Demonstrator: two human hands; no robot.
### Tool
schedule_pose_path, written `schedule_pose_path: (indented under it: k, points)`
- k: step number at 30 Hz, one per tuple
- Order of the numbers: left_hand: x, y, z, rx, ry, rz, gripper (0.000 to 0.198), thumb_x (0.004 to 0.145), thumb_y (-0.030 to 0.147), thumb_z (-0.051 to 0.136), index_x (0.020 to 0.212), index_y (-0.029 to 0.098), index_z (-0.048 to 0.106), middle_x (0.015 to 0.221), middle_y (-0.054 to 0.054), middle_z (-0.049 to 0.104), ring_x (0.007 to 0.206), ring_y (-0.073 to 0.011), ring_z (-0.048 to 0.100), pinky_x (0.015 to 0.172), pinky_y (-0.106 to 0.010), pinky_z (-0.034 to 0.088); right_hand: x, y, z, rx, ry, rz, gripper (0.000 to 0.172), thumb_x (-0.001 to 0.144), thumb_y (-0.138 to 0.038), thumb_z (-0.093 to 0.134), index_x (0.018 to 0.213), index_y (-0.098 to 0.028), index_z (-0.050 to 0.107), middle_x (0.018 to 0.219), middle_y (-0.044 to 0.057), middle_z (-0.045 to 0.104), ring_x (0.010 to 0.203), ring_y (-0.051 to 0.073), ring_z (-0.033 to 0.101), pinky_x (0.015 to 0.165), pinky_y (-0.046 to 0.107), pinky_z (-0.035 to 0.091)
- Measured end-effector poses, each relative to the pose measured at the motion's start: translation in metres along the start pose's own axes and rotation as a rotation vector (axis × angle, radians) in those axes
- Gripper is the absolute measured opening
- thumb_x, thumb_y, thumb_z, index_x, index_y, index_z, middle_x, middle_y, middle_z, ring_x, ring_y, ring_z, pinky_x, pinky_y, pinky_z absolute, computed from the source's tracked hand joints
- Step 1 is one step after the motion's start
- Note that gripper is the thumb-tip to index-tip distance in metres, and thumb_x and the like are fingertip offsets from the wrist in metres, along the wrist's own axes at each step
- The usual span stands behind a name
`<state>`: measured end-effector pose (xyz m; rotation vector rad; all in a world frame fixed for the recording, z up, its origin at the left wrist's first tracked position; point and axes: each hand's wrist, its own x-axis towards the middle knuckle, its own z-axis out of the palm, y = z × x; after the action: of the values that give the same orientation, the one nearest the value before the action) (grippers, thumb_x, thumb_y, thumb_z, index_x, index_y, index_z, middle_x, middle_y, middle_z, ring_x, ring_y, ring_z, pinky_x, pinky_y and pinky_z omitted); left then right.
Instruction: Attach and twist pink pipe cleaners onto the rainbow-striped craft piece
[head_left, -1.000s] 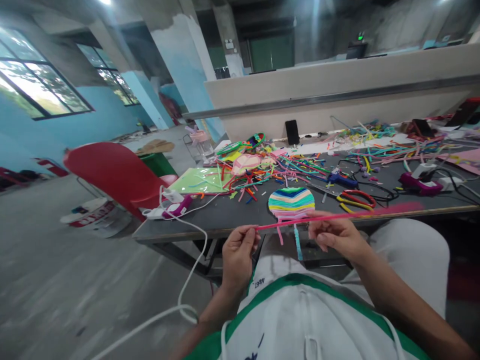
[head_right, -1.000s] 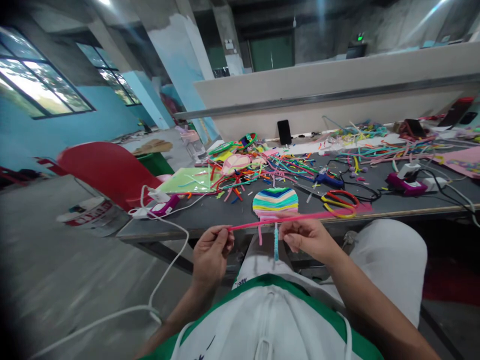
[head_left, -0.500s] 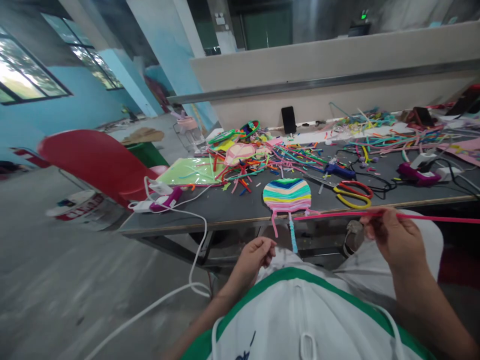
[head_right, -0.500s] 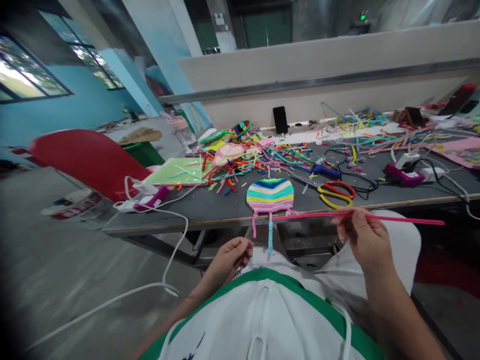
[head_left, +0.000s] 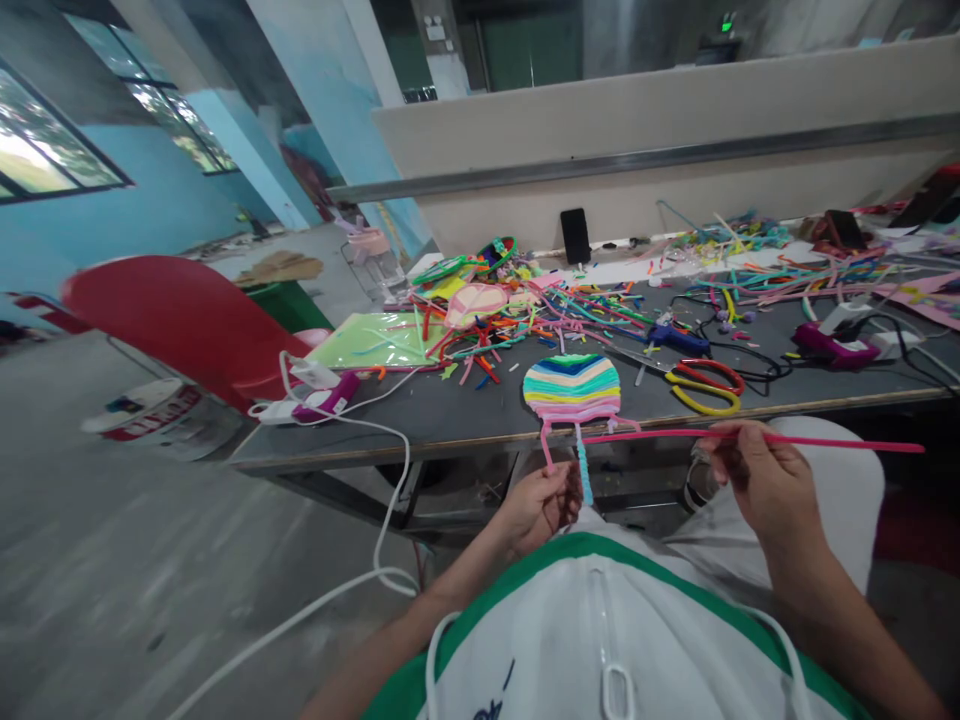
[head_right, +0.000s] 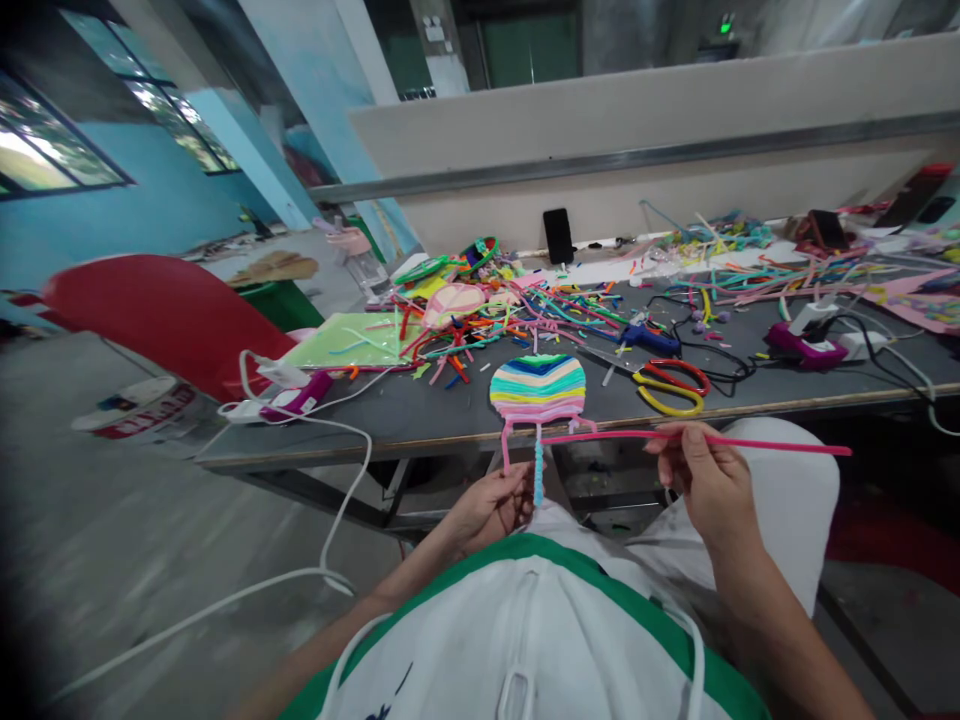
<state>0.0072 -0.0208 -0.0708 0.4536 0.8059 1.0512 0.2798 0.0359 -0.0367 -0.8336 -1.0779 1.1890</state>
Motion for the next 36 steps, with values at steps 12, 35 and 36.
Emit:
schedule_pose_path:
  k: [12,35,36]
  points:
    - [-0.002,0.0,-0.011,-0.036,0.071,0.017,0.027,0.083,0.022,0.062,0.107,0.011,0.055,0.076,-0.004,0.061,0.055,-0.0091,0.055,0.05,-0.021,0.041,-0.014,0.008,0.008,-0.023,0.041,0.041,0.02,0.09,-0.036,0.052,0.093,-0.02,0.064,0.085,0.006,0.069,0.047,0.01,0.051,0.041,0.025,0.037]
    - [-0.022,0.035,-0.03,0.757,0.612,0.69,0.02,0.073,0.032,0.068,0.086,0.017,0.067,0.075,-0.002,0.061,0.064,-0.0126,0.051,0.06,-0.022,0.039,-0.029,0.02,0.016,-0.393,-0.07,0.005,0.029,0.092,-0.043,0.047,0.098,-0.02,0.064,0.09,0.006,0.068,0.051,0.01,0.052,0.048,0.026,0.043]
    - [-0.025,0.045,-0.026,0.913,0.635,0.817,0.017,0.073,0.031,0.068,0.083,0.018,0.069,0.077,-0.003,0.062,0.069,-0.0145,0.052,0.064,-0.024,0.04,-0.029,0.02,0.017,-0.433,-0.08,-0.013,0.03,0.092,-0.043,0.046,0.098,-0.019,0.064,0.086,0.005,0.067,0.051,0.011,0.053,0.048,0.026,0.043]
